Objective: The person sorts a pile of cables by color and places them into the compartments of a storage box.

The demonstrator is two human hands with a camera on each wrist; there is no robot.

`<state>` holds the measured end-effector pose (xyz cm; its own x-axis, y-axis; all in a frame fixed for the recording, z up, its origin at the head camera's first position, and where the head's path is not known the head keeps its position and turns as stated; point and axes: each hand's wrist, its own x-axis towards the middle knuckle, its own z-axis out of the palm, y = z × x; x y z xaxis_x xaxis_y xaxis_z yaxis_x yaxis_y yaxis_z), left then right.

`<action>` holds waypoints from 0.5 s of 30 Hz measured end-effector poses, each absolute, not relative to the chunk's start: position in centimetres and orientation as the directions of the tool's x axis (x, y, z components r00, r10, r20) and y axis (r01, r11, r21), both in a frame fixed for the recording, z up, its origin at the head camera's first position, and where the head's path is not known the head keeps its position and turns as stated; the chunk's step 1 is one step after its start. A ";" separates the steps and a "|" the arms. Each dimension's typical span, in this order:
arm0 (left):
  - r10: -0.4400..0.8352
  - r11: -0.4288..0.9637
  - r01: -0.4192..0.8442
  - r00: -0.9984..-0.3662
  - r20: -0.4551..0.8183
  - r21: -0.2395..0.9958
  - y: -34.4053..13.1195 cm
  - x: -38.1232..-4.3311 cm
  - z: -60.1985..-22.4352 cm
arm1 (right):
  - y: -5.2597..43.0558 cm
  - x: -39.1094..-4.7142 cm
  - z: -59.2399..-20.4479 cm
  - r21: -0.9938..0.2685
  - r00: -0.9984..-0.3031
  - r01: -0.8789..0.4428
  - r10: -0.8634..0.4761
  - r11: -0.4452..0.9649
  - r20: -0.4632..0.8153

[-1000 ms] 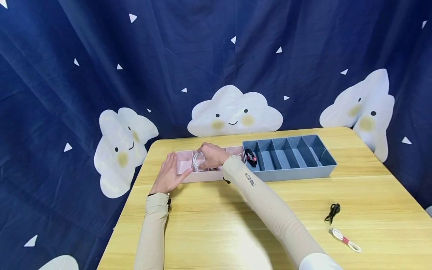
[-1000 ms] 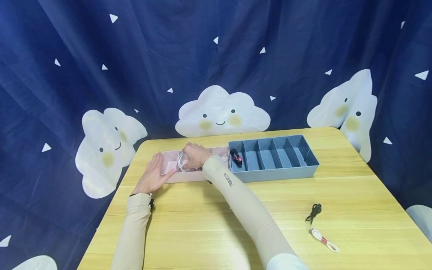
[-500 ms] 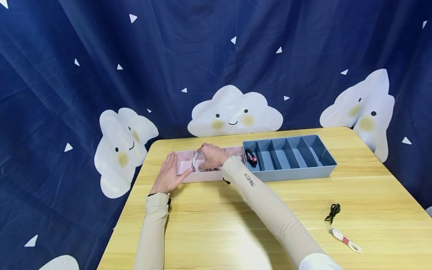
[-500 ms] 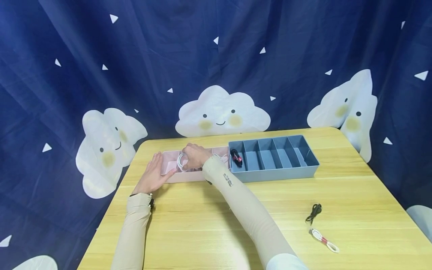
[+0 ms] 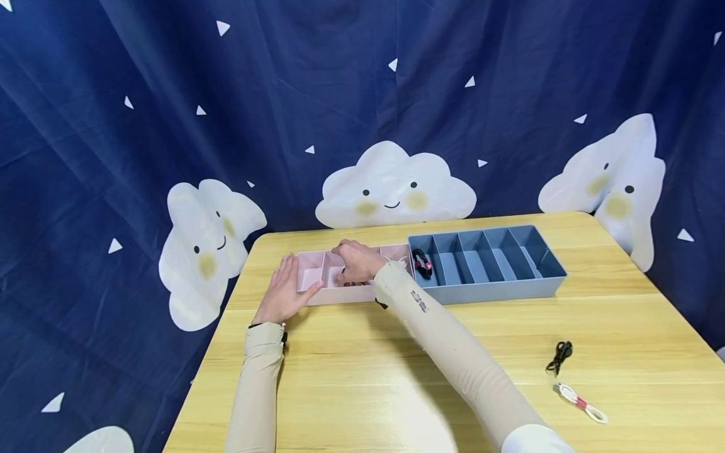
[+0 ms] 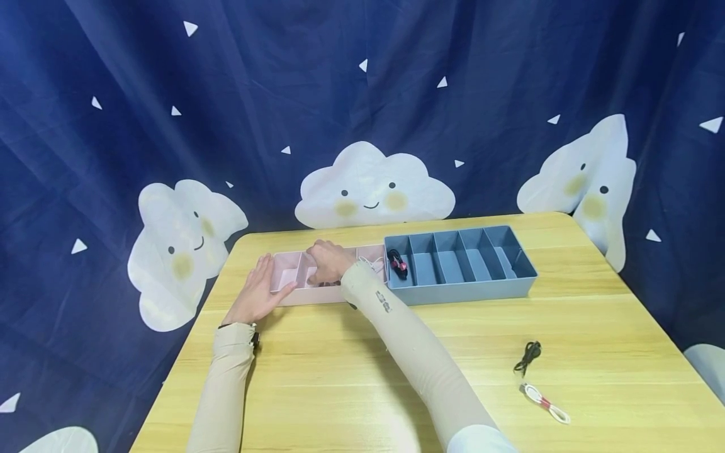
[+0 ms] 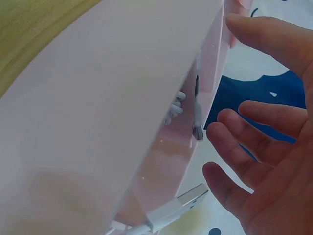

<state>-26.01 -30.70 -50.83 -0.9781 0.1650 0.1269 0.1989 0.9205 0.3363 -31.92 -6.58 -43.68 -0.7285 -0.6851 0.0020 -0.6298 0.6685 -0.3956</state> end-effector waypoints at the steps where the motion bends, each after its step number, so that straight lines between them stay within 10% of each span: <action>1: 0.165 0.920 0.199 -0.978 0.127 0.337 -30.7 -26.0 -50.8 | -6.6 -31.9 -43.6 -0.395 -0.728 -0.630 -0.686 0.668 0.002; 15: 0.164 0.923 0.197 -0.979 0.124 0.329 -30.7 -26.1 -50.8 | -5.7 -31.6 -43.1 -0.381 -0.735 -0.634 -0.677 0.673 0.027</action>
